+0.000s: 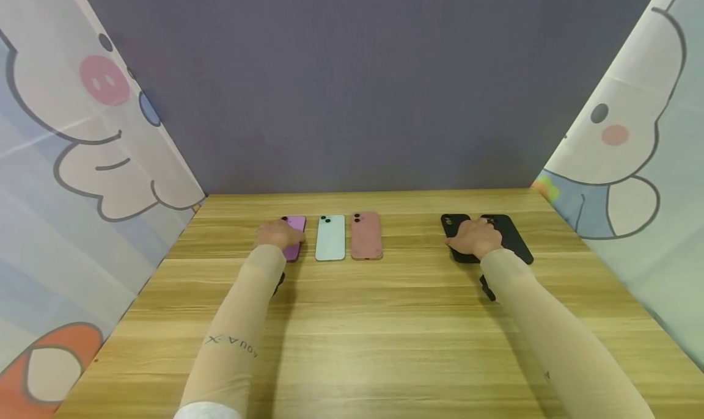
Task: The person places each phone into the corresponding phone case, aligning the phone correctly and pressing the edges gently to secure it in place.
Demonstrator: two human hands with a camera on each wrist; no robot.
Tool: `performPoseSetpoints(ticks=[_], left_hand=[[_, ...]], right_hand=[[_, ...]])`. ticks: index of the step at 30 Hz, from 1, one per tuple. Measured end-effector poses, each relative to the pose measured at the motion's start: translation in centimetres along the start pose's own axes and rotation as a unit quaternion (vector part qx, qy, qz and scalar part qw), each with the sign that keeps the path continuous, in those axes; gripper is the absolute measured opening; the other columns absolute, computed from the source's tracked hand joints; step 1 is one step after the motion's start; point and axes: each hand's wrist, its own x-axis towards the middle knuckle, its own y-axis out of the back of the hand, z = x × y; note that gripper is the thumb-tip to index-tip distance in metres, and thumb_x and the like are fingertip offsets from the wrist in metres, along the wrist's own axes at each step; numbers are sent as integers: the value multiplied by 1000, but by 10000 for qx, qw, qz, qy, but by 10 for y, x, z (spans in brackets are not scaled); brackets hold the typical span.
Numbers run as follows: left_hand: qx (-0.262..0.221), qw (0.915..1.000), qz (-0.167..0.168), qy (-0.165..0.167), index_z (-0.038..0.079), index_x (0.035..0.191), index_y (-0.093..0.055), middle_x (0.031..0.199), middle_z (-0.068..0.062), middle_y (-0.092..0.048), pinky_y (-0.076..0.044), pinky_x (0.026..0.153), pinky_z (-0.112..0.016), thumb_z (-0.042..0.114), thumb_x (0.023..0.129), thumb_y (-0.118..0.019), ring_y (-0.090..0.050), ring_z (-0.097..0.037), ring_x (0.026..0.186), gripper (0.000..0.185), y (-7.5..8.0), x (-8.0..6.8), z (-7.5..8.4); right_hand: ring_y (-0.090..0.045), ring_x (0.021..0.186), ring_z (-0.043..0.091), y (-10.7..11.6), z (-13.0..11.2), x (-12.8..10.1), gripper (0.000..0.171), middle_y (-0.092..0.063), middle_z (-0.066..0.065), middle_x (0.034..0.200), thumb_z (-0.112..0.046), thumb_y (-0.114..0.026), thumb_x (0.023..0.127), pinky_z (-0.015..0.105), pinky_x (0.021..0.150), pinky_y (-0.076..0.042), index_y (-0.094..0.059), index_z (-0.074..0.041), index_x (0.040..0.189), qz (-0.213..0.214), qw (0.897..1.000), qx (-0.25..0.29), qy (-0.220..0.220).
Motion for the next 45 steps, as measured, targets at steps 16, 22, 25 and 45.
performPoseSetpoints(ticks=[16,22,25,45], left_hand=[[-246,9994,-216,101,-11,147,-39,137,-30,-52,-49,100,-48,55,86,-74,-54,-37,115,97,2,9,-12],[-260,9995,-78,183,-10,148,-39,133,-28,-54,-50,97,-47,58,81,-79,-55,-35,110,104,0,15,-16],[-247,9996,-28,149,-11,146,-42,128,-27,-56,-52,93,-45,59,81,-79,-56,-33,105,103,0,15,-16],[-980,9948,-274,25,-15,141,-44,131,-30,-55,-52,92,-41,39,91,-76,-57,-32,106,81,16,12,-21]], right_hand=[[-42,123,66,-1,1,3,76,-22,52,146,-53,-55,100,63,86,-50,-53,13,137,-5,9999,114,-40],[-49,113,62,-1,1,1,74,-30,51,139,-53,-57,99,60,80,-51,-55,12,134,7,9998,180,-64],[-51,110,60,0,2,1,73,-34,50,136,-53,-57,99,59,77,-51,-56,12,133,11,9998,199,-71],[-52,104,57,0,3,-1,75,-39,47,128,-54,-57,98,58,75,-50,-53,12,135,36,9995,312,-15]])
